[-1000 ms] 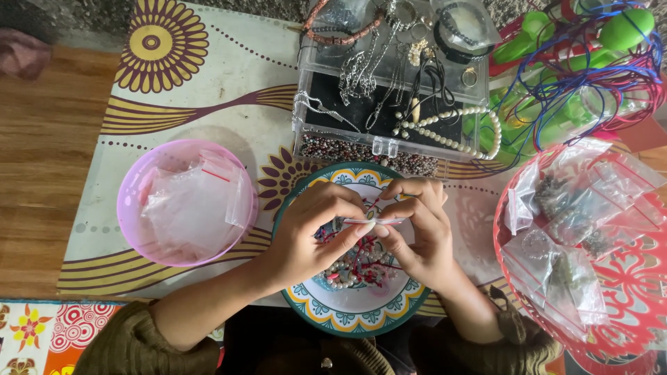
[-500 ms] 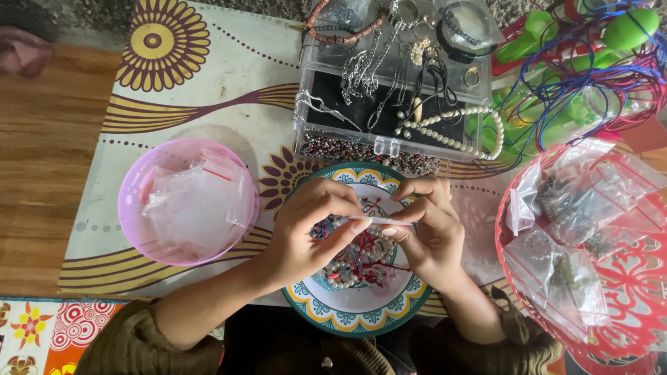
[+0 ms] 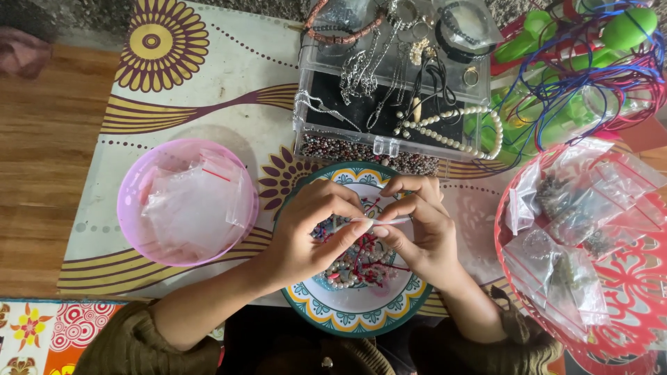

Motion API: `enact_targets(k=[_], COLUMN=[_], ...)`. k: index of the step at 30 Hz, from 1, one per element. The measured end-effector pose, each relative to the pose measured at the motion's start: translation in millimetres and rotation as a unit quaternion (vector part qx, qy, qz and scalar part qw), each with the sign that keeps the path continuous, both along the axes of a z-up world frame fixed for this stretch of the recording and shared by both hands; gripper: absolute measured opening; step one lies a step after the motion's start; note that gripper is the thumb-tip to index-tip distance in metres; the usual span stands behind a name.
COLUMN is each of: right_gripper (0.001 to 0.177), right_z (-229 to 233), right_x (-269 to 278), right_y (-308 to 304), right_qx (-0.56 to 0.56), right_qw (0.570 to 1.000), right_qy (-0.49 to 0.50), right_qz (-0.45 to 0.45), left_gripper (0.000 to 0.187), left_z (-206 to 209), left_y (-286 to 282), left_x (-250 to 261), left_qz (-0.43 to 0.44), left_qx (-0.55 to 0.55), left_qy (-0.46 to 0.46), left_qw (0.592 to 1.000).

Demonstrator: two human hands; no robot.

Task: Packaging individual jewelry items like bracelets and necklaces into small plastic zip-lock bags.

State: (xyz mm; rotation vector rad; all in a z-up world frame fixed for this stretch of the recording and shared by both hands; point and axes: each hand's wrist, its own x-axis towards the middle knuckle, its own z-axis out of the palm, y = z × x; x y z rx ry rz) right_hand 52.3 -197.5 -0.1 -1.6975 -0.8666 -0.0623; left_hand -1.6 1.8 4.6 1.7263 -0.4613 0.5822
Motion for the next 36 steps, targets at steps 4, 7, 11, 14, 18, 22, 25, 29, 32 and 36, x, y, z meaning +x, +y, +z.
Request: enact_targets(k=[4, 7, 11, 14, 18, 22, 25, 29, 32, 36], right_gripper=[0.012, 0.014, 0.008, 0.006, 0.007, 0.007, 0.034, 0.042, 0.033, 0.023], right_z=[-3, -3, -1, -3, -11, -13, -10, -9, -15, -21], right_x=[1, 1, 3, 5, 8, 8, 5, -1, -11, -21], right_y=[0, 0, -2, -6, -10, -8, -8, -9, -11, -20], right_qx=[-0.005, -0.015, -0.017, -0.016, -0.028, -0.026, -0.034, -0.085, -0.092, -0.073], right_qw=[1.000, 1.000, 1.000, 1.000, 0.998, 0.999, 0.999, 0.994, 0.993, 0.994], right_qy=[-0.005, -0.024, -0.001, 0.002, -0.041, -0.035, 0.023, 0.008, 0.029, 0.078], right_qz=[-0.001, -0.001, 0.012, 0.009, -0.028, -0.022, 0.018, 0.069, 0.070, 0.038], left_gripper=[0.014, 0.011, 0.007, 0.006, 0.010, 0.011, 0.007, 0.008, 0.011, 0.023], left_z=[5, 5, -2, -1, -12, -15, -18, -21, -24, -15], left_y=[-1, -1, 1, 4, 5, 5, 6, 6, 1, -7], left_x=[0, -1, 0, 0, 4, 6, 7, 10, 8, 4], left_qz=[-0.008, 0.014, 0.014, 0.009, -0.002, -0.025, -0.021, -0.005, -0.001, -0.020], left_qx=[0.024, 0.043, 0.043, 0.026, 0.023, -0.015, -0.070, -0.102, -0.102, -0.086], left_qy=[-0.017, -0.036, -0.030, -0.020, -0.019, 0.019, 0.050, 0.042, 0.046, 0.061], left_qw=[1.000, 0.998, 0.999, 0.999, 1.000, 0.999, 0.996, 0.994, 0.994, 0.994])
